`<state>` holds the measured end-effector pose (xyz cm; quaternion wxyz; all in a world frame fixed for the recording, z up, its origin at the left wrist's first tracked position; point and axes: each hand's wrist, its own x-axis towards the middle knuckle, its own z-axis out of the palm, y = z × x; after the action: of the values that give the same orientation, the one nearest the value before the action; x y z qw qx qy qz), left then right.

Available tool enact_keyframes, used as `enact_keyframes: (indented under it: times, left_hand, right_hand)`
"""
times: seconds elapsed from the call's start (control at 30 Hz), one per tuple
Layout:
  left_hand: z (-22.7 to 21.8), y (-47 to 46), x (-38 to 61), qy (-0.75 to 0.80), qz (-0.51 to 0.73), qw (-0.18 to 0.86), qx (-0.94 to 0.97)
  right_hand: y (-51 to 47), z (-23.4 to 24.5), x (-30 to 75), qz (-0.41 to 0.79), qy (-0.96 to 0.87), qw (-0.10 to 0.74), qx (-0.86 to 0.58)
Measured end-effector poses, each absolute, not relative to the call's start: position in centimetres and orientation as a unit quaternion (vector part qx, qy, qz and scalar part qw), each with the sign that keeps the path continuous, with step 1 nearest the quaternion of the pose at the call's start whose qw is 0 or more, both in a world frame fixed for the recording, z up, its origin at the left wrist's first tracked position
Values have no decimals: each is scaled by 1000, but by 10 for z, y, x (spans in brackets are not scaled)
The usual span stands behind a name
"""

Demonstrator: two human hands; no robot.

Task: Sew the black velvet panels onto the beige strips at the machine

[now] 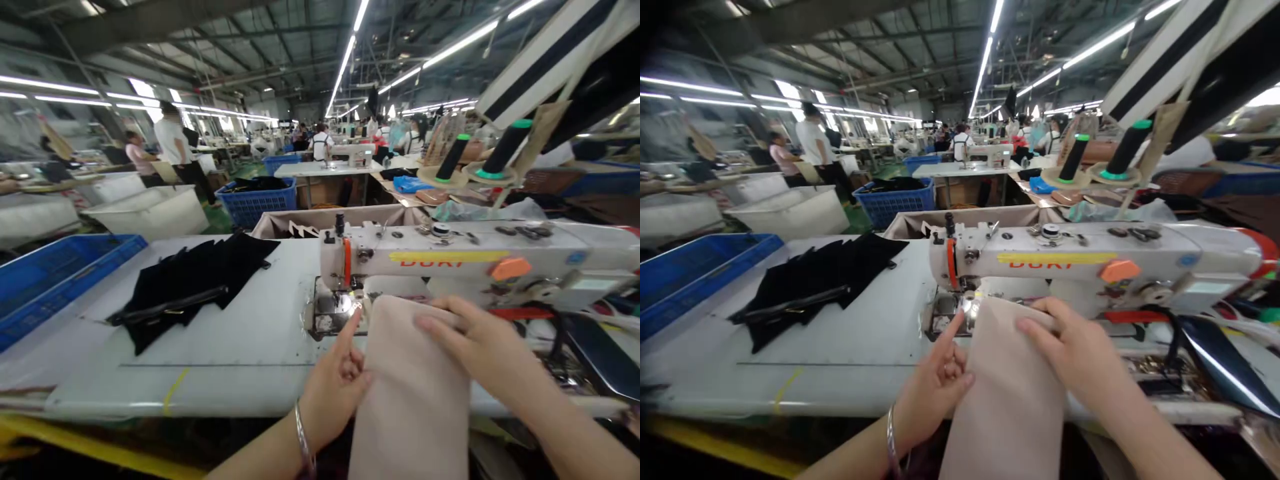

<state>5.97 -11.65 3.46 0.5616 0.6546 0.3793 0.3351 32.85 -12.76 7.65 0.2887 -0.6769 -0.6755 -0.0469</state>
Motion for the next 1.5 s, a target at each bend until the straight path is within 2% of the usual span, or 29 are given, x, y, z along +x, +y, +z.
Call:
enact_keyframes:
  times: [0.13, 0.23, 0.33, 0.4, 0.5, 0.63, 0.97, 1.17, 1.3, 1.37, 1.5]
  left_hand:
    - [15, -95, 19, 489, 198, 470, 707]
    - [15, -79, 2, 511, 137, 314, 788]
    - [18, -63, 6, 451, 129, 118, 875]
    - [15, -53, 13, 369, 124, 55, 920]
    - [8, -39, 20, 306, 107, 35, 945]
    - [1, -22, 21, 334, 107, 33, 936]
    - [-8, -6, 16, 354, 142, 58, 923]
    - [-7, -5, 18, 353, 154, 108, 917]
    - [10, 15, -28, 347, 141, 179, 910]
    - [21, 27, -73, 423, 146, 136, 884]
    - [34, 41, -170, 610, 141, -34, 779]
  right_hand:
    - [-134, 38, 264, -96, -844, 198, -489]
    - [-159, 6, 248, -90, -919, 112, -367]
    - [-165, -12, 251, -103, -929, 91, -343]
    - [-158, -18, 257, -91, -930, 86, -346]
    - [-139, -21, 263, -46, -931, 103, -346]
    - [-116, -21, 262, 3, -925, 133, -355]
    - [-96, -27, 257, 20, -927, 149, -345]
    - [-97, -24, 259, 22, -926, 151, -346]
    - [-88, -29, 266, -17, -923, 181, -340]
    - [-76, -35, 265, -42, -914, 198, -353]
    - [-55, -52, 253, -83, -884, 218, -406]
